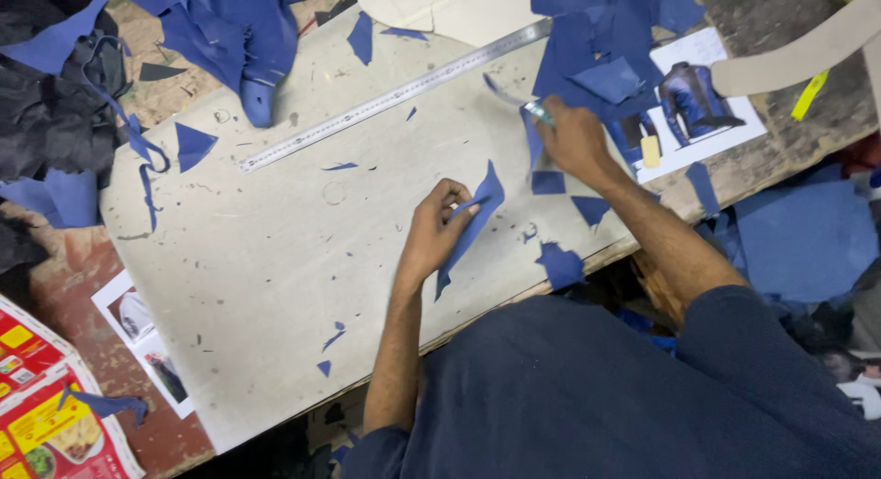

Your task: The person cuts blue fabric into strips using a utility knife and a metal ruler on a cluttered workbench. They measure, mark, and cut the material, then fold and stack the resulting pieces.

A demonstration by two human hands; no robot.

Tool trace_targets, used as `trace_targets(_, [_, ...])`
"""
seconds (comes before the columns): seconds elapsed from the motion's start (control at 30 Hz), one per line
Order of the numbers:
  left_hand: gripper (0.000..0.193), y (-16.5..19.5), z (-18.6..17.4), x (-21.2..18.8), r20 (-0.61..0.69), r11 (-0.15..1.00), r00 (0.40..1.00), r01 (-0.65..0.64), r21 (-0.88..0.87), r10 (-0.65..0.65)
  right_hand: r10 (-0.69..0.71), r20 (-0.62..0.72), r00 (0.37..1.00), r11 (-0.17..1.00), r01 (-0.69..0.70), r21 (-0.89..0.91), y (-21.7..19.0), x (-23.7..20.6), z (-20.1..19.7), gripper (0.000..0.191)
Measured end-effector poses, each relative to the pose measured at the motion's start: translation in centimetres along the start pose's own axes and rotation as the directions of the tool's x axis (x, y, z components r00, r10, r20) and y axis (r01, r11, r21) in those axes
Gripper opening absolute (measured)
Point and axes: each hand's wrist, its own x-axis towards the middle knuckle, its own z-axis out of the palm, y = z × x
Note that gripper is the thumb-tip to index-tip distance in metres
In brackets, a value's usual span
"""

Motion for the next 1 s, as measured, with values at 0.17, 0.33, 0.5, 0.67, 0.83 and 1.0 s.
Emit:
trace_targets(0.17, [0.020,0.7,12.7,11.0,-0.189,0.968,0.955,-0.245,-0.061,0.230,0.131,-0.176,0.976,0.991,-0.125,0.048,9.0,3.0,-5.4,0.041])
trace_targets(0.33, [0.062,0.4,17.8,22.7,-0.388,0.971,0.890,-0.204,0.125,0.238,0.089,-0.201,0.976,0.995,-0.081,0.051,15.5,-1.0,-6.1,0.032])
trace_targets(0.5, [0.032,-3.7,15.7,17.7,-0.397,0.811,0.891,0.058,0.582,0.221,-0.023,-0.280,0.960,1.000,0.023,-0.004,21.5,-3.8,-8.5,0.037])
trace_targets(0.67, [0.036,-7.4,18.0,6.9,-0.298,0.723,0.915,0.010,0.691,0.272,-0.212,-0.273,0.938,0.961,0.149,-0.234,21.1,-4.4,-8.5,0.055])
trace_targets(0.83, [0.022,-7.8,21.8,3.6,0.232,0.792,0.942,-0.331,0.513,0.243,-0.408,-0.019,0.913,0.911,0.409,0.061,14.2,-4.8,-5.2,0.052])
trace_targets(1.0, [0.062,-4.5,23.7,1.9,0.582,0.861,0.699,-0.508,-0.005,0.416,-0.762,0.236,0.604,0.645,0.744,0.177,5.6,-7.6,-0.8,0.054])
